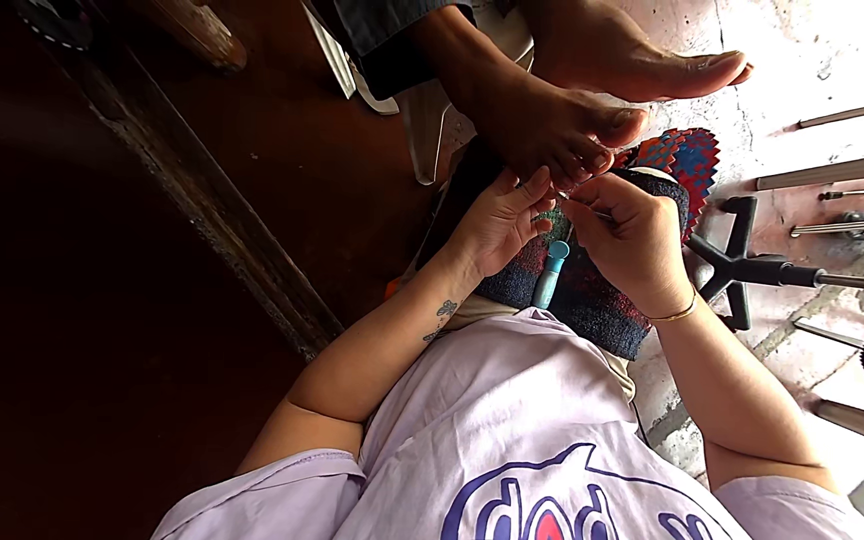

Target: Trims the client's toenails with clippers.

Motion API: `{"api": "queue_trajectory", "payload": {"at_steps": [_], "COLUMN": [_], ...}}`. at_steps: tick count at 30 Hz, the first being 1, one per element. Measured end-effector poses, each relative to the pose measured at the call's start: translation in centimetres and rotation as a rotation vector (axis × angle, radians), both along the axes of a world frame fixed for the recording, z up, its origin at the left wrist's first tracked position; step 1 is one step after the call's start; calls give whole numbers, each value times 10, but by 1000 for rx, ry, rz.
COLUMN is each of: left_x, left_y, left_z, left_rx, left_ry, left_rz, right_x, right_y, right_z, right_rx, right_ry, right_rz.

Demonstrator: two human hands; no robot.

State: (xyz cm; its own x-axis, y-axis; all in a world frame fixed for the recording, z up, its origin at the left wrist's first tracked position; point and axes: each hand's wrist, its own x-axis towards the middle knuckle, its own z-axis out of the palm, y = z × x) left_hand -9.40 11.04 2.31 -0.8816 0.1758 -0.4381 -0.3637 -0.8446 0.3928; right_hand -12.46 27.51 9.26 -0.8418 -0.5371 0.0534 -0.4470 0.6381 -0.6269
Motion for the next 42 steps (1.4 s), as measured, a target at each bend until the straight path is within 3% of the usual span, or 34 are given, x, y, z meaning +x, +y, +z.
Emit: {"api": "queue_trajectory", "payload": {"at_steps": [13, 29, 38, 42], "left_x": [0, 0, 0, 0], "left_y": [-1, -1, -1, -1], "left_z": [1, -4, -3, -2], "left_rx": [16, -19, 6, 6], "left_ry": [3, 23, 23, 23], "left_rz": [6, -15, -17, -15], "right_x": [-21, -29, -31, -32], "right_y": [2, -3, -1, 4], "right_z": [9, 17, 10, 11], "right_rx": [15, 140, 11, 19], "right_ry": [-77, 146, -139, -70], "right_rz": [56, 191, 84, 131]}}
